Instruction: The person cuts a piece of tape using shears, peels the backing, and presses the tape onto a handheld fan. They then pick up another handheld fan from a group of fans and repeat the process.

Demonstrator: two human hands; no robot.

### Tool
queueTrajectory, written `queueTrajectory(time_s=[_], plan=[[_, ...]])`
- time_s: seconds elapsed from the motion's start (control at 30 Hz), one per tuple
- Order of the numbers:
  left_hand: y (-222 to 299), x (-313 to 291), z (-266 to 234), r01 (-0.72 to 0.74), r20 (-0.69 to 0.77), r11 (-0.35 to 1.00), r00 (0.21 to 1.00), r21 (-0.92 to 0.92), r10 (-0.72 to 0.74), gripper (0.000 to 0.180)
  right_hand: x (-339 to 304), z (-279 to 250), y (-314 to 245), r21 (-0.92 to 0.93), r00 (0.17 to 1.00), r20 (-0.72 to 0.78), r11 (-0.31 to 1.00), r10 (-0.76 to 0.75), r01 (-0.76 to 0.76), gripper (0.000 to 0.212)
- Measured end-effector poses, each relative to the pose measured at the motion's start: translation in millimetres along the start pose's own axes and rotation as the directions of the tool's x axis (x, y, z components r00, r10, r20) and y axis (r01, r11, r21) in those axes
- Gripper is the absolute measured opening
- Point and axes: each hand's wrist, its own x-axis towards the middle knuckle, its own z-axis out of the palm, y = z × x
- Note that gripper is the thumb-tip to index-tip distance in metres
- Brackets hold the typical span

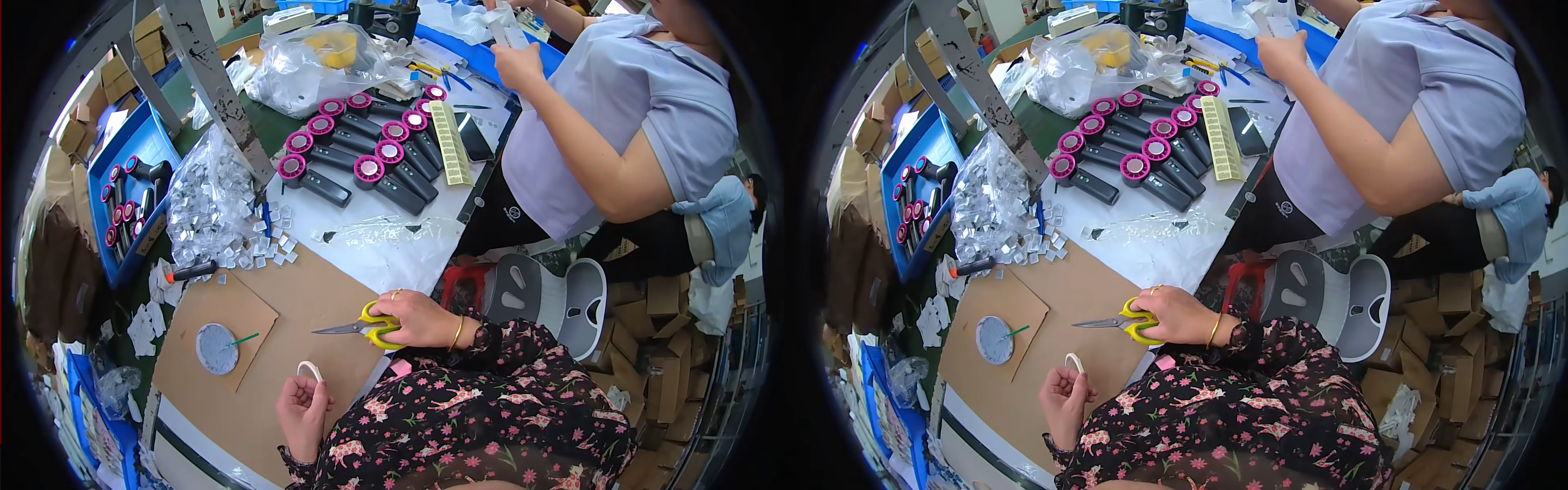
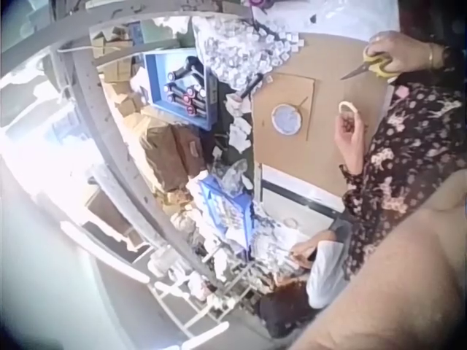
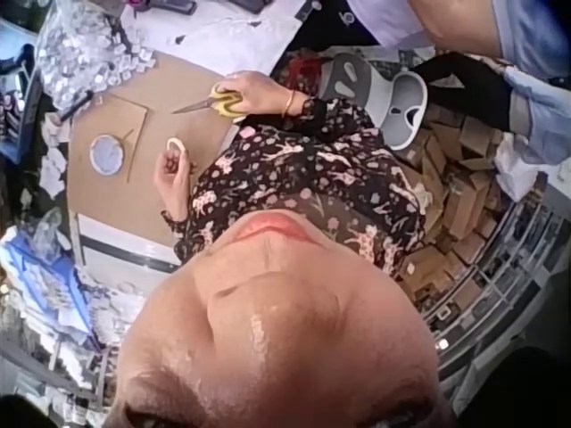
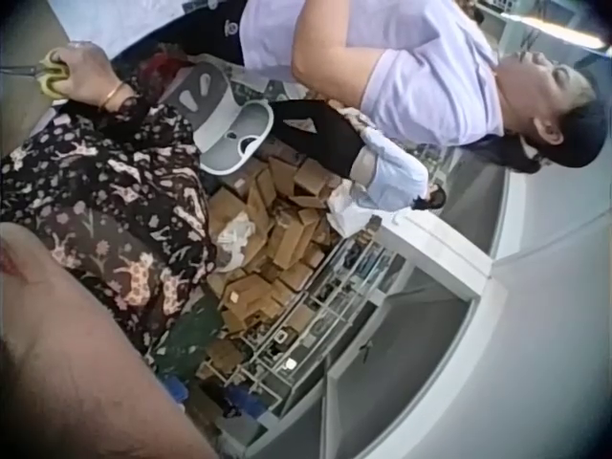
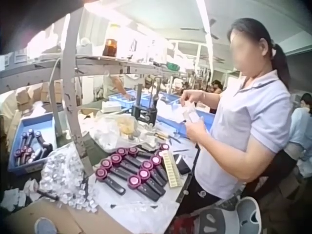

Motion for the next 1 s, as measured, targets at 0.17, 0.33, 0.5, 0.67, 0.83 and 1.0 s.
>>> queueTrajectory(time_s=[0.17, 0.33, 0.5, 0.67, 0.83, 1.0], plan=[[0.7, -0.1, 2.5, 0.002, 0.002, 1.0, 1.0, 0.006, -0.002, 0.011, -1.5, 1.5, 1.5, 0.002, 1.0, -0.015, 1.0, -0.021, 0.021, 0.034], [0.5, 0.0, 3.3, 0.006, 0.004, 1.0, 1.0, 0.007, -0.006, 0.012, -1.8, 0.2, 1.0, -0.006, 1.0, -0.01, 1.0, -0.017, 0.017, 0.034], [1.4, -1.0, 2.7, 0.031, 0.014, 1.0, 0.999, -0.003, -0.031, 0.014, -2.0, 1.1, 1.8, -0.009, 0.999, -0.015, 1.0, -0.03, 0.03, 0.035], [1.5, -1.0, 4.1, 0.029, 0.018, 1.0, 0.999, -0.009, -0.029, 0.014, -2.3, -0.3, 0.7, -0.016, 1.0, 0.005, 1.0, -0.01, 0.01, 0.035], [1.6, 0.0, 4.9, 0.016, 0.034, 1.0, 0.999, -0.007, -0.015, 0.014, -2.2, 0.8, 2.3, -0.014, 1.0, -0.005, 1.0, -0.019, 0.019, 0.035], [-2.6, 0.4, 4.8, -0.007, 0.036, 1.0, 0.999, 0.003, 0.007, 0.014, -3.2, 1.3, 4.1, -0.025, 1.0, 0.018, 0.999, -0.021, 0.022, 0.035]])
